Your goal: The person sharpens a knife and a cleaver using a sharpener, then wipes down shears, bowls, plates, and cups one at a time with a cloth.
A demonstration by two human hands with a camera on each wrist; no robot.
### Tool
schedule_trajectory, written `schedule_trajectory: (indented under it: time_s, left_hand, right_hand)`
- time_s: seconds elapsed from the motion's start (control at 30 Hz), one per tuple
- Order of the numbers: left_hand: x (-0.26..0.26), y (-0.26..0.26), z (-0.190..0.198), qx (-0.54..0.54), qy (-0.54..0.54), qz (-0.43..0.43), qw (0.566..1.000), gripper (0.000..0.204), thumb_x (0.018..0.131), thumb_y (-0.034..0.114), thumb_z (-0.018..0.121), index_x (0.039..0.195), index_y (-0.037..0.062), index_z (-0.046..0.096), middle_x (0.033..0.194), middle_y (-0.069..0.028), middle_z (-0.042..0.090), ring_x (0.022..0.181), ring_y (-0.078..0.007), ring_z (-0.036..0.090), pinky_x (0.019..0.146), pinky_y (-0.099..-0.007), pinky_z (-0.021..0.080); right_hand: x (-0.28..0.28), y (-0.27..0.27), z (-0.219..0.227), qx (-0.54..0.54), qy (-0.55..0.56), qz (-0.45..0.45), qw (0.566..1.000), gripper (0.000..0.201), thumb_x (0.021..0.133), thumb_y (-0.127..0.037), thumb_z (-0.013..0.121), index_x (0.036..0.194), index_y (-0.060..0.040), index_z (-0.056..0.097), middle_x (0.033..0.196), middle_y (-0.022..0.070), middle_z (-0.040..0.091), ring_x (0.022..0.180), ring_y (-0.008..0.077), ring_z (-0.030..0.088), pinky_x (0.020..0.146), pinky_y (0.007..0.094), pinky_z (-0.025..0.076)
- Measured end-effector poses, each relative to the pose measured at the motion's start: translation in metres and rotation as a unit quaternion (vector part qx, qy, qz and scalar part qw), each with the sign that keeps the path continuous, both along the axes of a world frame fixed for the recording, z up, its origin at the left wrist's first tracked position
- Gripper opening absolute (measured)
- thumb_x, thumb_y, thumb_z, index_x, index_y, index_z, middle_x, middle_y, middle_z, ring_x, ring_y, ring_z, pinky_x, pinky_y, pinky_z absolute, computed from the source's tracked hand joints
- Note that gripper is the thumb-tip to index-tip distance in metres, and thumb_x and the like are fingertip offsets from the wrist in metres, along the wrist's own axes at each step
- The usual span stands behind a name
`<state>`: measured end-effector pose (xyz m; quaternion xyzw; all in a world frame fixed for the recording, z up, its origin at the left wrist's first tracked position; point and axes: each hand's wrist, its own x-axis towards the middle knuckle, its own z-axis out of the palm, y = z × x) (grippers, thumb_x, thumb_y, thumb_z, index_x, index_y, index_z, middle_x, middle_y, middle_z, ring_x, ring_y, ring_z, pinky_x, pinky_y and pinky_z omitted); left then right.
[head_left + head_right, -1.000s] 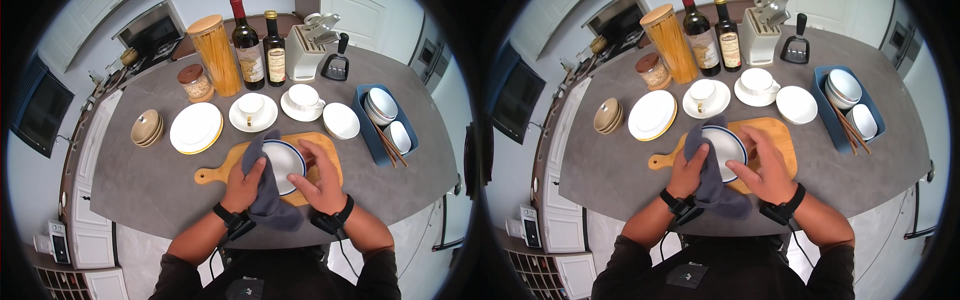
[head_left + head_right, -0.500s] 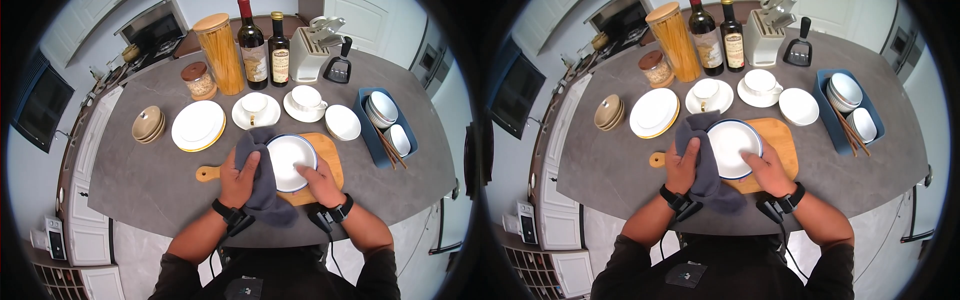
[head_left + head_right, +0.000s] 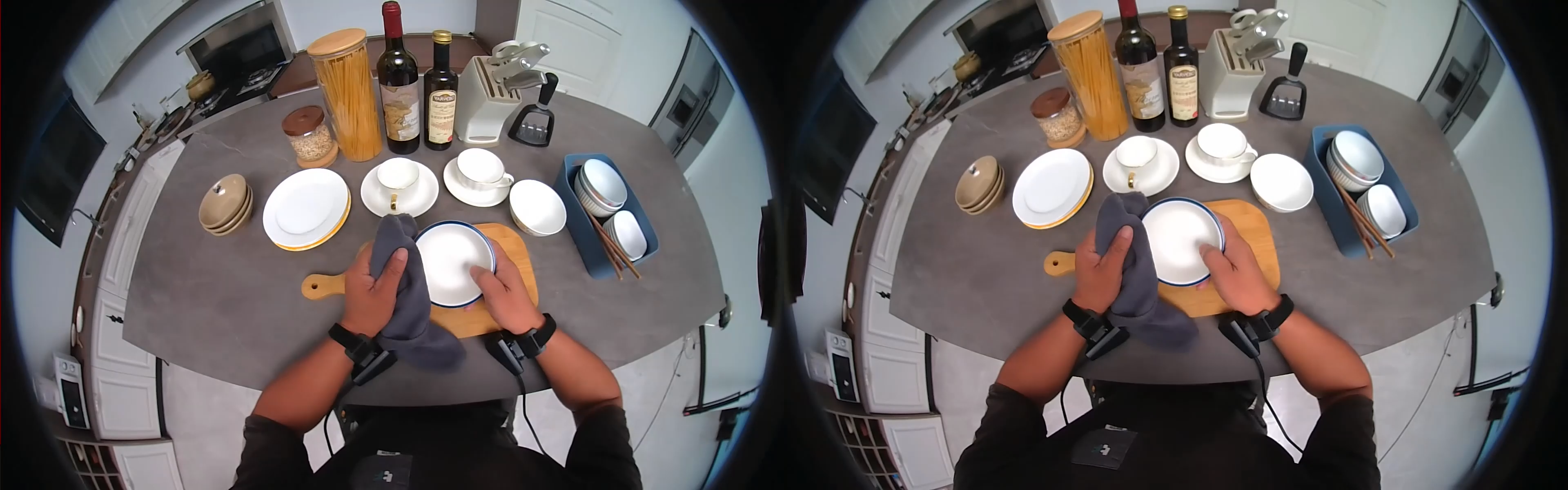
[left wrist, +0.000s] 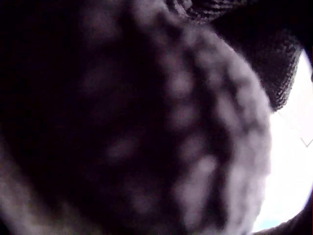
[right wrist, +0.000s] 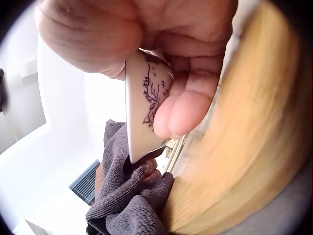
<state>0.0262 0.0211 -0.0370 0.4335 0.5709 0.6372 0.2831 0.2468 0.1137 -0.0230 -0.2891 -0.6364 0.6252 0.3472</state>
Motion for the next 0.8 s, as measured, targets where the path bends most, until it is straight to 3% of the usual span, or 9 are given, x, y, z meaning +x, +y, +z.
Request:
schedule_trajectory:
  time_s: [0.07,0.23,0.33,0.47,0.63,0.8]
  left_hand:
    - [0.002,-0.001,0.003,0.013,-0.009,-0.002,1.0,0.027,0.103,0.024,0.071,0.116,-0.0011,0.07,0.105,-0.006,0.072,0.095,-0.0123,0.065,0.085,-0.0287,0.052]
    - [0.003,-0.005,0.007,0.021,-0.01,-0.007,1.0,0.027,0.103,0.023,0.071,0.116,-0.0008,0.07,0.102,-0.0058,0.073,0.093,-0.0122,0.066,0.084,-0.029,0.053]
    - [0.003,-0.006,0.005,0.027,-0.018,-0.016,0.999,0.027,0.103,0.023,0.071,0.116,-0.0007,0.071,0.099,-0.0052,0.074,0.092,-0.0115,0.066,0.083,-0.0287,0.053]
    - [0.005,-0.007,0.01,0.042,0.011,-0.008,0.999,0.025,0.103,0.022,0.071,0.114,-0.0008,0.071,0.096,-0.0046,0.073,0.088,-0.0104,0.065,0.081,-0.0286,0.052]
    - [0.005,-0.005,0.005,0.059,-0.013,-0.024,0.998,0.024,0.102,0.02,0.071,0.113,-0.0011,0.071,0.094,-0.0047,0.073,0.085,-0.0098,0.064,0.079,-0.0288,0.053]
    - [0.006,-0.008,0.01,0.044,-0.032,-0.016,0.998,0.023,0.102,0.02,0.072,0.11,-0.0014,0.071,0.092,-0.0047,0.073,0.084,-0.01,0.064,0.077,-0.0292,0.052]
  right_hand:
    - [0.002,0.0,0.01,0.002,-0.039,-0.015,0.999,0.042,0.104,-0.009,0.05,0.145,0.0008,0.046,0.111,0.0126,0.066,0.076,0.0108,0.068,0.055,0.0251,0.056]
    - [0.015,0.017,0.029,0.037,-0.086,-0.045,0.995,0.042,0.105,-0.009,0.05,0.145,0.0017,0.046,0.101,0.0127,0.068,0.063,0.0125,0.067,0.048,0.0261,0.054]
    - [0.03,0.026,0.056,0.063,-0.115,-0.129,0.983,0.042,0.105,-0.008,0.05,0.145,0.0036,0.045,0.088,0.0117,0.068,0.053,0.0124,0.064,0.044,0.0258,0.051]
    - [0.061,0.059,0.086,0.112,-0.136,-0.242,0.954,0.046,0.103,-0.008,0.045,0.147,0.0054,0.045,0.088,0.0119,0.07,0.052,0.0118,0.062,0.041,0.0236,0.046]
    - [0.08,0.089,0.077,0.175,-0.217,-0.27,0.922,0.05,0.099,-0.003,0.043,0.149,0.0079,0.042,0.089,0.0151,0.069,0.05,0.014,0.061,0.042,0.0288,0.046]
    - [0.071,0.101,0.052,0.176,-0.291,-0.286,0.896,0.054,0.096,0.001,0.044,0.15,0.0013,0.042,0.09,0.0199,0.071,0.05,0.0204,0.066,0.046,0.0345,0.051]
